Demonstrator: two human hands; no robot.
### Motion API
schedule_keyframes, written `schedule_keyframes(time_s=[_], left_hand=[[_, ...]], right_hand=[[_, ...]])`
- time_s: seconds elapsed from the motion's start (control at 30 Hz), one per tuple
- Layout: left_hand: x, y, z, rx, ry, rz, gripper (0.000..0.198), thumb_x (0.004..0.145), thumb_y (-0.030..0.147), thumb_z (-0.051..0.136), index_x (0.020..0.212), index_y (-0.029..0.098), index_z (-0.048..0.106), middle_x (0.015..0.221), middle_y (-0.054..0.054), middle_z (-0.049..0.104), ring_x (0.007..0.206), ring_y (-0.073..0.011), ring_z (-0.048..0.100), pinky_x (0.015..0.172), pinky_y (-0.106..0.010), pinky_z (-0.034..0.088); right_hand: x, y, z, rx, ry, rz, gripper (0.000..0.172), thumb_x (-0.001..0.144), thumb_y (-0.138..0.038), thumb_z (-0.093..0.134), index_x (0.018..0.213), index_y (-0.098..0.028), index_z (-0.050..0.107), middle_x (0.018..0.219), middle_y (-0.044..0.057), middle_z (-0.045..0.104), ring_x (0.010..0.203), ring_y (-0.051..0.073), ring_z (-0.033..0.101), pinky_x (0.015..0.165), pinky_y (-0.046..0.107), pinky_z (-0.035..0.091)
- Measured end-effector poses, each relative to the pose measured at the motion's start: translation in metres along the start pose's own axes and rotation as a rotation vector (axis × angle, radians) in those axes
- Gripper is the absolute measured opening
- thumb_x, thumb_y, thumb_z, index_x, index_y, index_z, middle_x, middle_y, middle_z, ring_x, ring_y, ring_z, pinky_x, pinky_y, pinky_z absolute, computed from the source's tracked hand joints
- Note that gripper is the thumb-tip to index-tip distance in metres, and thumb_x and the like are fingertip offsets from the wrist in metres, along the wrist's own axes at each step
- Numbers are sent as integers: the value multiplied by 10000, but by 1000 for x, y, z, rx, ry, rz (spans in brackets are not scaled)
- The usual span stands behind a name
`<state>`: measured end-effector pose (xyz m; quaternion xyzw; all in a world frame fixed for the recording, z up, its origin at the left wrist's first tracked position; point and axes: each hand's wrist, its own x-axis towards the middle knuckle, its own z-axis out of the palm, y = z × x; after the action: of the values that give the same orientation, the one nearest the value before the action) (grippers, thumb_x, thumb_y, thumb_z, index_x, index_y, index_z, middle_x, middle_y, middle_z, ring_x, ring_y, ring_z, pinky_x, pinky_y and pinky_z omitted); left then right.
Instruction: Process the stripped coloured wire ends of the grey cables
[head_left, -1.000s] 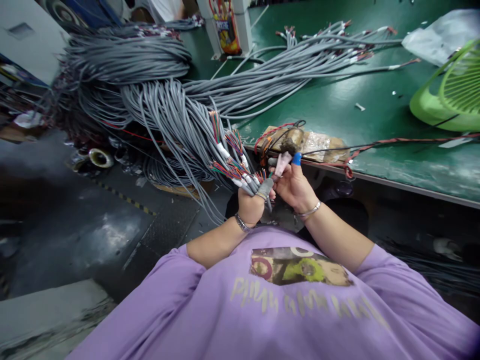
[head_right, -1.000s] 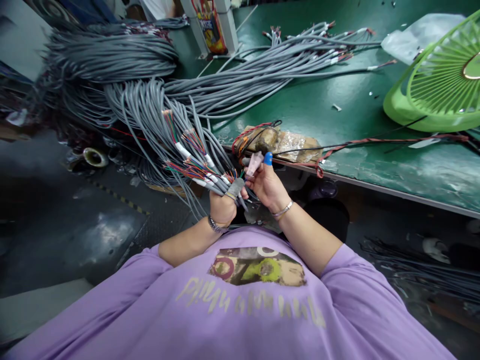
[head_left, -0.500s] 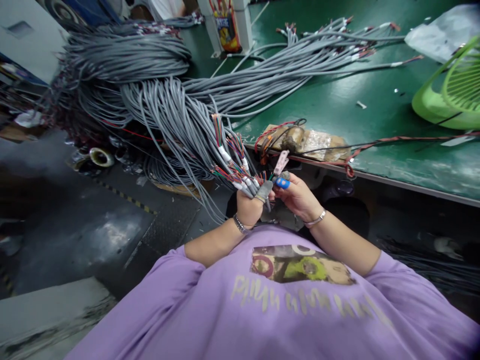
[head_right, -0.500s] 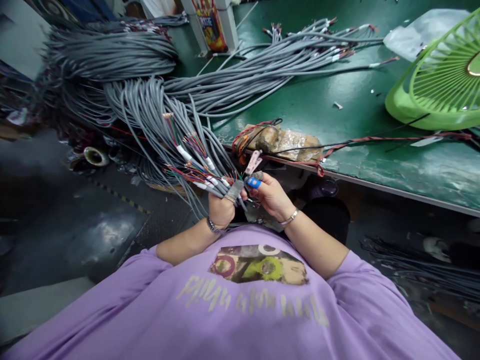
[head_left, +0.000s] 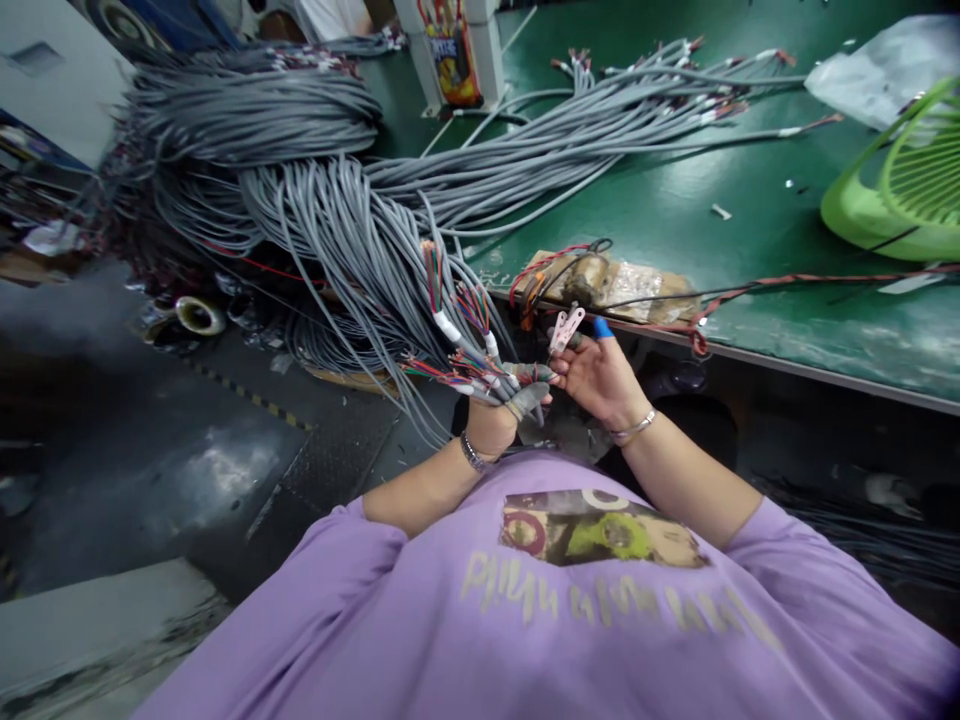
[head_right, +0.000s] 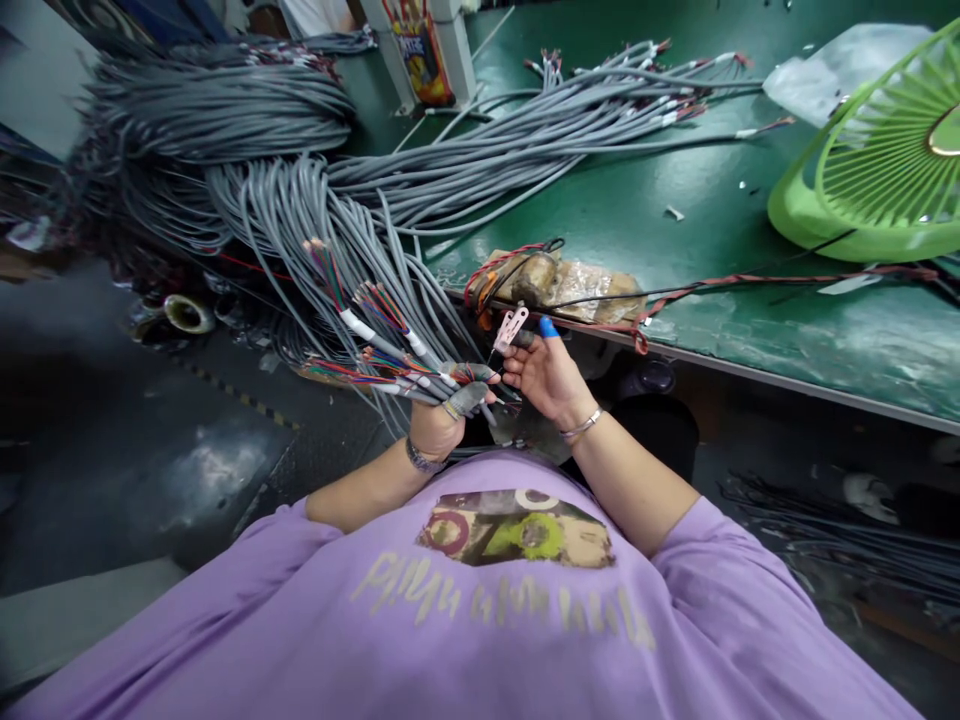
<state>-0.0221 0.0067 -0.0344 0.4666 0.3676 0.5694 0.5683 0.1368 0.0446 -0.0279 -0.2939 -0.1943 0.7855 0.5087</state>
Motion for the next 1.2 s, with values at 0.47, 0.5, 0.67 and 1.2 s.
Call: schedule_keyframes(time_s=[0.47, 0.5, 0.67, 1.2], left_hand=[[7, 0, 14, 0, 57, -8, 250, 696, 364, 869, 875, 206, 793, 853, -38, 789, 648, -136, 718, 625, -249, 599], [6, 0, 14, -2, 58, -12, 251, 694, 360, 871, 876, 206, 793, 856, -38, 789, 649, -134, 718, 624, -247, 599], [3, -3, 8, 10, 48, -29, 275, 701, 374, 862, 901, 199, 788, 823, -39, 783, 630, -148, 718, 589, -251, 595], [5, 7, 14, -4, 93, -6, 271, 688, 400, 857, 860, 203, 786, 832, -33, 787, 594, -126, 688, 567, -240, 576]], right_hand=[[18, -2, 24, 16, 110, -152, 483, 753, -660, 750, 806, -190, 654, 661, -8, 642, 557, 105, 520, 482, 241, 429], [16, -2, 24, 26, 104, -145, 486, 751, -669, 746, 800, -194, 651, 667, -8, 646, 561, 104, 522, 480, 237, 427], [8, -2, 24, 94, 78, -49, 518, 766, -731, 680, 808, -216, 649, 663, -17, 643, 540, 108, 497, 447, 230, 390], [9, -2, 23, -7, 28, -104, 481, 755, -675, 736, 833, -208, 651, 739, -2, 685, 531, 103, 510, 440, 252, 434]])
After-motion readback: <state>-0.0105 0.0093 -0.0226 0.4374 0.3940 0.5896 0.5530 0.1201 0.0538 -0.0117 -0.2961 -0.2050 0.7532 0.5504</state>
